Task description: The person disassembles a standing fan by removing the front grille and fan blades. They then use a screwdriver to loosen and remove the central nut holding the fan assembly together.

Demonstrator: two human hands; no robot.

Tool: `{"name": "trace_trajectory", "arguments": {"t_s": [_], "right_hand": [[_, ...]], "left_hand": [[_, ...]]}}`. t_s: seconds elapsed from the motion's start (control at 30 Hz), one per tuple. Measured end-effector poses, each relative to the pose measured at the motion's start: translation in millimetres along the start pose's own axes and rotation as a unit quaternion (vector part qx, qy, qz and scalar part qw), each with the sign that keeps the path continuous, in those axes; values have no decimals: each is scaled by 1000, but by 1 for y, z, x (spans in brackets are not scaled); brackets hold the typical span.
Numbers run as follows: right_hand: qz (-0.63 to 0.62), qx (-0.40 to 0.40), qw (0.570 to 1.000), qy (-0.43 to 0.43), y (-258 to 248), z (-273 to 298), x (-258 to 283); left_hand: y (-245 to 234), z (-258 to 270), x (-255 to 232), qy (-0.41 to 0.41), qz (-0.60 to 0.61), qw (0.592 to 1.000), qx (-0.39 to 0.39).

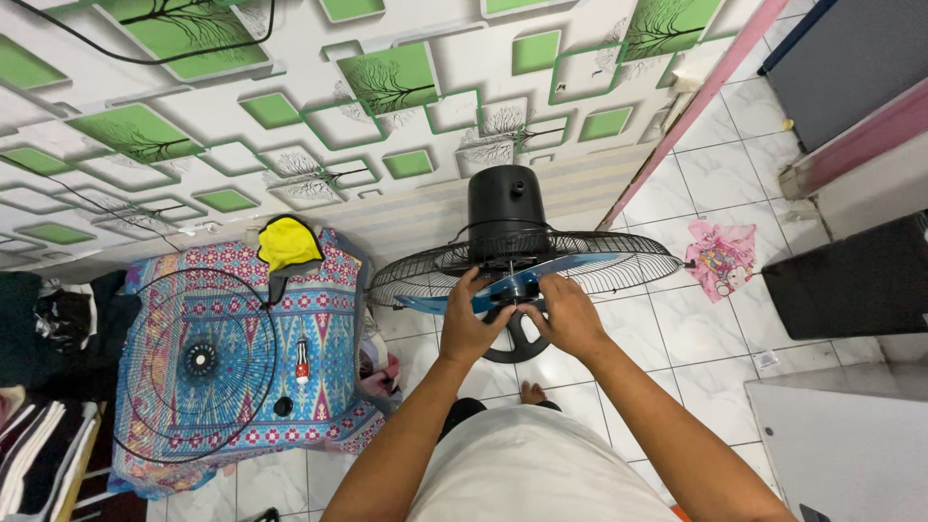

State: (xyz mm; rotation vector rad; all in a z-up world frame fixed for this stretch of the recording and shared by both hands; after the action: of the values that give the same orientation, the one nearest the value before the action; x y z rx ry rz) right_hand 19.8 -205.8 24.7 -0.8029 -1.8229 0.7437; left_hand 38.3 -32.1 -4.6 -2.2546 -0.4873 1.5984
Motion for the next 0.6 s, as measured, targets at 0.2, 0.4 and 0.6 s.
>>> {"name": "trace_trajectory", "arguments": {"t_s": [0.2,0.4,0.6], "right_hand": [[5,23,1000,15,4,-1,-4],[14,25,1000,12,3,-2,-3],[14,30,999,-4,2,1,-2]], "left_hand": [[-4,-8,-6,37,-28,999,12],[-5,-14,-15,75,-37,996,23],[-1,-15,-17,62,-22,997,41]]}}
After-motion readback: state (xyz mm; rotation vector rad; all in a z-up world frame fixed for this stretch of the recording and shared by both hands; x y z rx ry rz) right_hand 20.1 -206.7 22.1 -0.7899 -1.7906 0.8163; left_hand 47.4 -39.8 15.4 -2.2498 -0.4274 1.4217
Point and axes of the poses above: each hand's wrist, its own z-axis away from the middle knuckle, its own y-axis out of the palm, x = y × z, the point moved 8 cm from there along -z, towards the middle knuckle, and after that the axes turned 5 degrees about -x, right-handed, at the moved point
